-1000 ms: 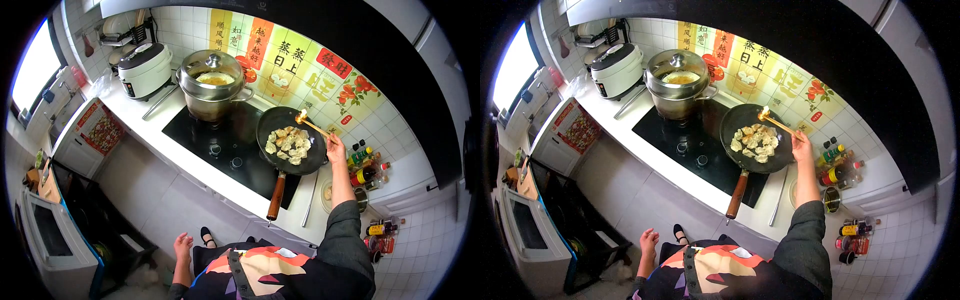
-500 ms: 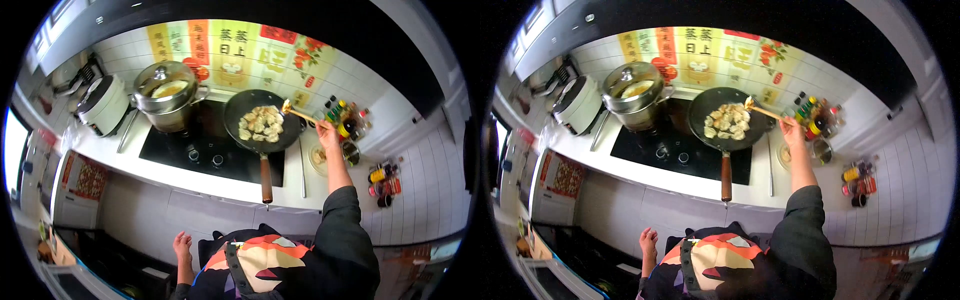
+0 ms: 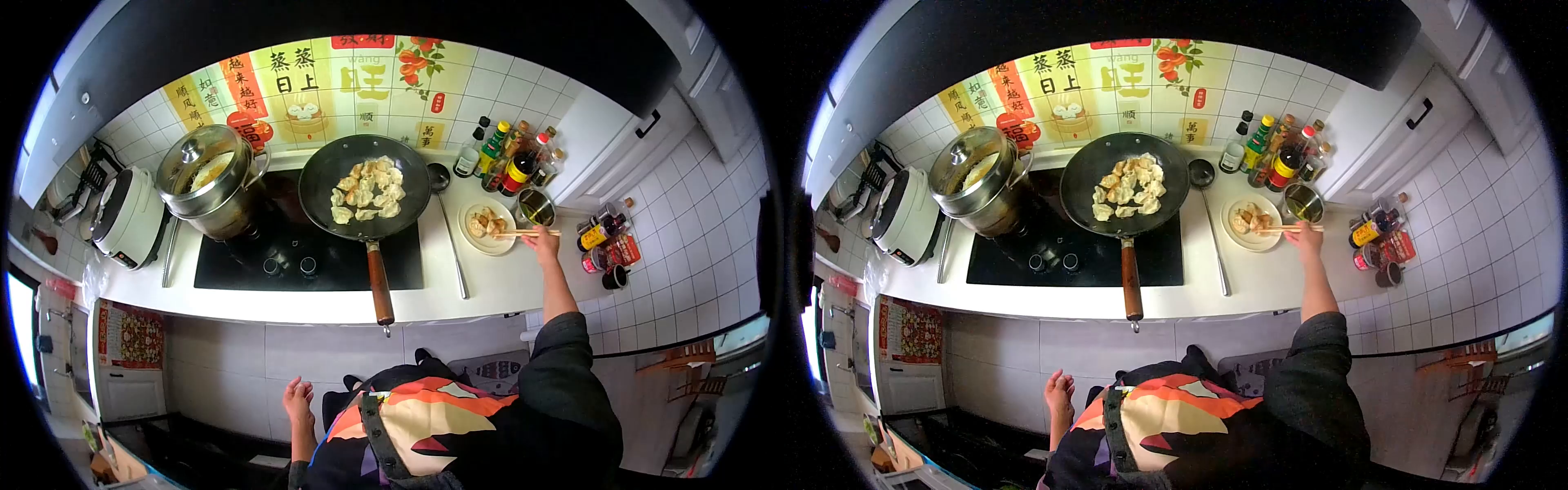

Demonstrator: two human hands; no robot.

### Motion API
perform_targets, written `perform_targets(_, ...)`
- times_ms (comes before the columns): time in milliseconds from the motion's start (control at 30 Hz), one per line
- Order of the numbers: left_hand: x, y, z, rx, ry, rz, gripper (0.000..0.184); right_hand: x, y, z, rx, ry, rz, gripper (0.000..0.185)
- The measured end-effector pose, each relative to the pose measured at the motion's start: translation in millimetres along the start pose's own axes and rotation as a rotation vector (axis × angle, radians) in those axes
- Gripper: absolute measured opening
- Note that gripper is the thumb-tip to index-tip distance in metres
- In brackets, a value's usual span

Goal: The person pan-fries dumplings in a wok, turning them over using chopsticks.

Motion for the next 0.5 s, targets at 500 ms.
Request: perform_targets(500, -2.8, 22.3, -24.2, 0.005, 0.060, 0.068, 0.022, -194.8, 59.3, -129.2, 0.319, 0.054, -0.636, 0.017)
Point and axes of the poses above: each hand's wrist, its own y-axis away from the middle knuckle, its own x-axis out of the back of the hand, z = x × y, the point moved 1 cm from there along -y, towards the middle knuckle, and after that the axes turned 15 degrees about x, right-handed, at the moved point
